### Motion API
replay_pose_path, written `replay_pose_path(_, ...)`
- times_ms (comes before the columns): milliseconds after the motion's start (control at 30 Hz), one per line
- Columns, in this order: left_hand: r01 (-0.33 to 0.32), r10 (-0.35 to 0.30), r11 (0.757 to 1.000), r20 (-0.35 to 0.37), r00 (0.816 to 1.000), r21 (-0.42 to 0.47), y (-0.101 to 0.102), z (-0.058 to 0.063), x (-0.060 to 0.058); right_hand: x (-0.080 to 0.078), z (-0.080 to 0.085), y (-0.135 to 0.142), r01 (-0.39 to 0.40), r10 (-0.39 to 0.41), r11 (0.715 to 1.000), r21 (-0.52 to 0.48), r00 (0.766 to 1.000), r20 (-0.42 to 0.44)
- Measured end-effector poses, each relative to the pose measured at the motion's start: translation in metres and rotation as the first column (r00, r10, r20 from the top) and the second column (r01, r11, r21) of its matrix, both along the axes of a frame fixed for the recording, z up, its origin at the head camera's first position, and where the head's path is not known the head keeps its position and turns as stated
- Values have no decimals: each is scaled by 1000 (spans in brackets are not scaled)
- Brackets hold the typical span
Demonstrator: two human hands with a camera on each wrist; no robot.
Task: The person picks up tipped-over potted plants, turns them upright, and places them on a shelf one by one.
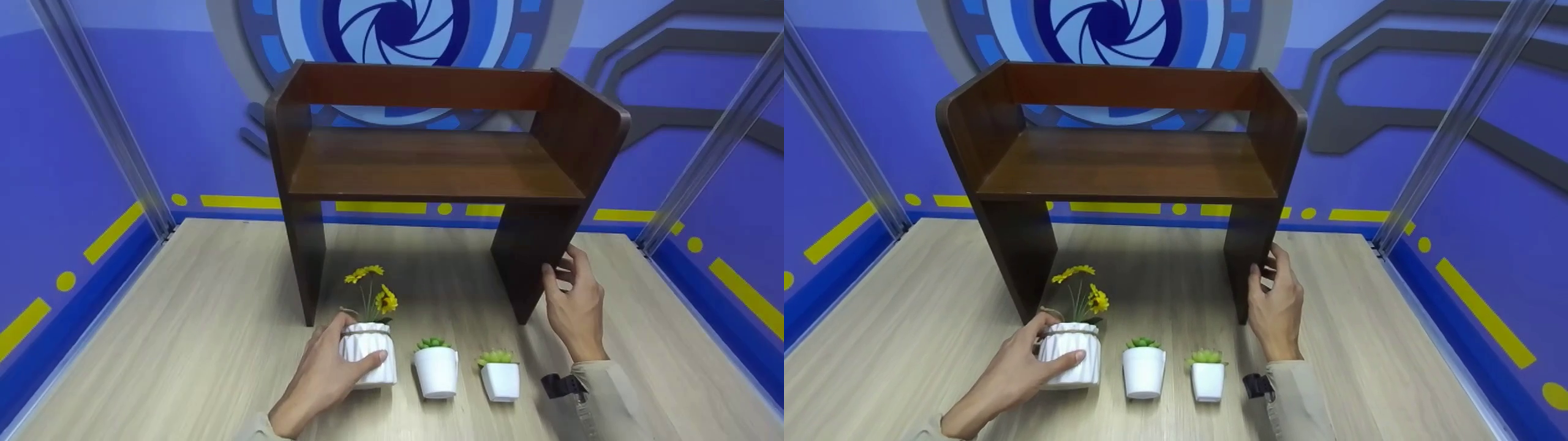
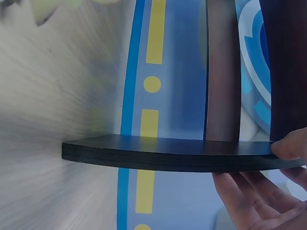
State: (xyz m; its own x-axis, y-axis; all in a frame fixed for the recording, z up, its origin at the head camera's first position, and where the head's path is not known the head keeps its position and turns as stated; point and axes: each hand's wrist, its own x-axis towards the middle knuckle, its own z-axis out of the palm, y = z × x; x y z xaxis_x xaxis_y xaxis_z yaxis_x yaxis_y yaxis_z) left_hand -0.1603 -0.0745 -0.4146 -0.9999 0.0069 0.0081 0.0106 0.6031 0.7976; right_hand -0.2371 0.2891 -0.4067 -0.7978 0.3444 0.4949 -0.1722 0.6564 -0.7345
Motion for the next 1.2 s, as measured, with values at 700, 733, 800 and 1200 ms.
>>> replay_pose_path(700,-21,23,999,-56,998,36,8,2,4,0,-1,1,-33,33,999,-19,999,-16)
replay_pose_path(733,-25,27,999,-57,998,36,8,2,4,0,-1,1,-37,36,999,-21,999,-18)
replay_pose_path(800,-33,35,999,-62,997,33,8,3,4,0,-1,1,-41,41,999,-22,999,-21)
replay_pose_path(1200,-71,73,997,-127,989,21,8,10,6,-1,-2,0,-33,32,999,-5,999,-23)
